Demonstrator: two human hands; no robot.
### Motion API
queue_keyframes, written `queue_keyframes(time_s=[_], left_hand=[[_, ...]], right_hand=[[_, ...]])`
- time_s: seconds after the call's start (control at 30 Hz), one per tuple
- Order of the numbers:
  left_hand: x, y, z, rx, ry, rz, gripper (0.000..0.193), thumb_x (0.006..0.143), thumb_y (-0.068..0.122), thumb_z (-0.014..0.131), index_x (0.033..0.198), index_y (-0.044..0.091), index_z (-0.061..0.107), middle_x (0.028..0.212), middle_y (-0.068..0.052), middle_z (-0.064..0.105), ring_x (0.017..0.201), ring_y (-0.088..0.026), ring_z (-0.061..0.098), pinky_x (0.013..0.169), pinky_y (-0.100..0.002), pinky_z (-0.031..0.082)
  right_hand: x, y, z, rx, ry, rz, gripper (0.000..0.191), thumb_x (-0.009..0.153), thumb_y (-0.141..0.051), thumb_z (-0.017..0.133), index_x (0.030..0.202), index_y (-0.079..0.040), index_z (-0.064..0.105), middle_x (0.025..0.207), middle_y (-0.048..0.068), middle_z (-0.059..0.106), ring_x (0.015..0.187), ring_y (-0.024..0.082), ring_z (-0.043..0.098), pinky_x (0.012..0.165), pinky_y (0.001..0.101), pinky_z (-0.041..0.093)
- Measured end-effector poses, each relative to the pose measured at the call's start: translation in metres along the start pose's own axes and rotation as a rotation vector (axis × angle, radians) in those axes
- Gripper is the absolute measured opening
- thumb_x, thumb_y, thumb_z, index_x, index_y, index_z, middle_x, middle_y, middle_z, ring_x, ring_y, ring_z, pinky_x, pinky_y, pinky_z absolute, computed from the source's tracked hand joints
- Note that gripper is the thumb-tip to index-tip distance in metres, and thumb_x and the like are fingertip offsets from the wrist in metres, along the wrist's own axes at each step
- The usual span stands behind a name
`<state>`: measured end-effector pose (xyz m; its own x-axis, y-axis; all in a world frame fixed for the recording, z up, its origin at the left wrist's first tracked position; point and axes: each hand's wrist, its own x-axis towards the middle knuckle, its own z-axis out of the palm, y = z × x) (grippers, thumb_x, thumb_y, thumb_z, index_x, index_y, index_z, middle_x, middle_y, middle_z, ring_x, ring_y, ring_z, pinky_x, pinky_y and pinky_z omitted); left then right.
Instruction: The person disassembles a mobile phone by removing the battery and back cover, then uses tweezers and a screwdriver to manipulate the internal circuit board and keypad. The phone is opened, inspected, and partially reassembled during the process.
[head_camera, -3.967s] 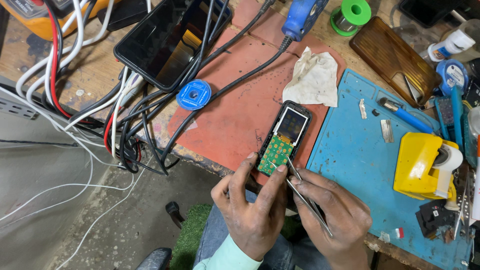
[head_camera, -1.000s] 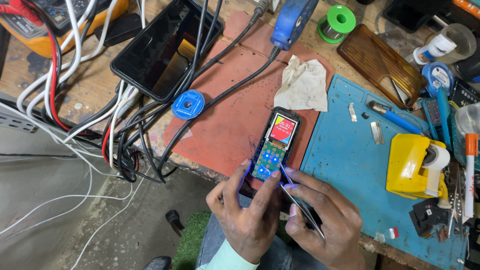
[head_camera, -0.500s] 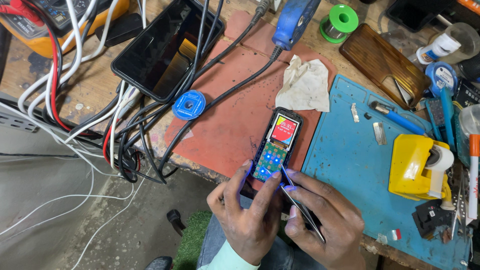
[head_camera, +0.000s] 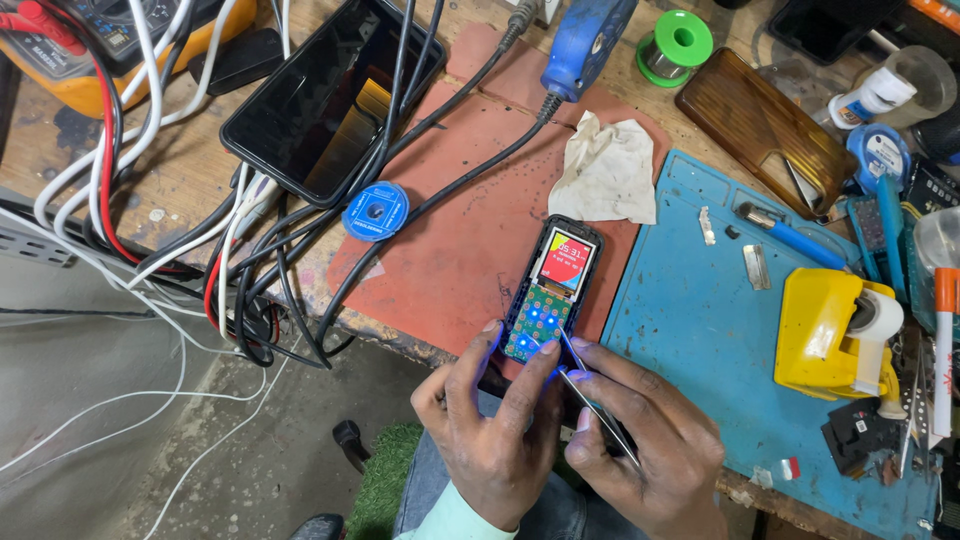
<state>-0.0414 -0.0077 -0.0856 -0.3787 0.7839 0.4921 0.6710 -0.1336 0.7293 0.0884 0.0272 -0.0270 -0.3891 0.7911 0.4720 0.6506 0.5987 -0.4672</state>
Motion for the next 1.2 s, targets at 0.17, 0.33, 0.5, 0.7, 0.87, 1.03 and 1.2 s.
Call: queue_keyframes(time_s=[0.17, 0.33, 0.5, 0.7, 0.87, 1.03, 1.2], left_hand=[[0.0003, -0.0006, 0.0002, 0.007, -0.011, 0.005, 0.05, 0.077, 0.019, 0.087, 0.125, 0.029, 0.072, 0.14, -0.011, 0.058, 0.114, -0.028, 0.048, 0.101, -0.039, 0.037], [0.0011, -0.0015, 0.0002, 0.02, -0.011, 0.015, 0.051, 0.078, 0.018, 0.086, 0.126, 0.03, 0.072, 0.14, -0.011, 0.058, 0.114, -0.029, 0.048, 0.1, -0.039, 0.037], [0.0009, 0.0003, -0.0013, 0.018, -0.01, 0.019, 0.053, 0.078, 0.018, 0.086, 0.127, 0.03, 0.071, 0.14, -0.011, 0.058, 0.113, -0.029, 0.047, 0.1, -0.039, 0.037], [0.001, -0.0006, -0.0022, 0.015, -0.022, 0.023, 0.052, 0.078, 0.019, 0.086, 0.128, 0.029, 0.071, 0.14, -0.011, 0.059, 0.115, -0.027, 0.049, 0.1, -0.04, 0.036], [0.0, -0.0006, -0.0011, 0.014, -0.013, 0.021, 0.053, 0.078, 0.019, 0.086, 0.127, 0.029, 0.071, 0.14, -0.011, 0.058, 0.114, -0.028, 0.048, 0.1, -0.039, 0.037], [-0.0006, -0.0009, -0.0008, 0.015, -0.013, 0.024, 0.053, 0.078, 0.019, 0.087, 0.127, 0.029, 0.071, 0.14, -0.011, 0.058, 0.114, -0.028, 0.048, 0.1, -0.04, 0.036], [0.0001, -0.0012, 0.0001, 0.019, -0.002, 0.029, 0.052, 0.078, 0.018, 0.087, 0.127, 0.029, 0.071, 0.141, -0.011, 0.059, 0.116, -0.027, 0.049, 0.101, -0.039, 0.036]], right_hand=[[0.0005, -0.0001, 0.0003, 0.003, 0.006, -0.008, 0.022, 0.087, -0.012, 0.071, 0.104, 0.0, 0.07, 0.114, 0.018, 0.074, 0.101, 0.029, 0.077, 0.088, 0.0361, 0.062], [0.0007, -0.0007, 0.0021, -0.006, 0.013, 0.002, 0.021, 0.087, -0.011, 0.07, 0.105, 0.0, 0.069, 0.115, 0.017, 0.075, 0.101, 0.029, 0.077, 0.089, 0.0363, 0.062], [0.0008, -0.0019, -0.0002, -0.013, 0.011, -0.003, 0.022, 0.086, -0.011, 0.071, 0.105, 0.0, 0.07, 0.115, 0.018, 0.074, 0.101, 0.029, 0.077, 0.088, 0.0365, 0.062], [0.0012, -0.0017, -0.0003, -0.008, 0.013, -0.022, 0.022, 0.087, -0.011, 0.07, 0.106, 0.001, 0.069, 0.116, 0.018, 0.074, 0.102, 0.029, 0.077, 0.089, 0.0367, 0.062], [0.0003, 0.0, 0.0006, -0.009, 0.01, -0.028, 0.023, 0.087, -0.011, 0.07, 0.106, 0.001, 0.069, 0.116, 0.018, 0.074, 0.102, 0.03, 0.077, 0.089, 0.0365, 0.062], [-0.0009, 0.0002, 0.0009, -0.01, 0.018, -0.039, 0.023, 0.087, -0.01, 0.071, 0.108, 0.001, 0.068, 0.116, 0.018, 0.074, 0.103, 0.03, 0.077, 0.089, 0.0369, 0.062], [0.0012, 0.0018, -0.0016, 0.0, -0.001, -0.026, 0.024, 0.086, -0.008, 0.072, 0.109, 0.0, 0.069, 0.117, 0.018, 0.074, 0.103, 0.03, 0.077, 0.09, 0.037, 0.062]])
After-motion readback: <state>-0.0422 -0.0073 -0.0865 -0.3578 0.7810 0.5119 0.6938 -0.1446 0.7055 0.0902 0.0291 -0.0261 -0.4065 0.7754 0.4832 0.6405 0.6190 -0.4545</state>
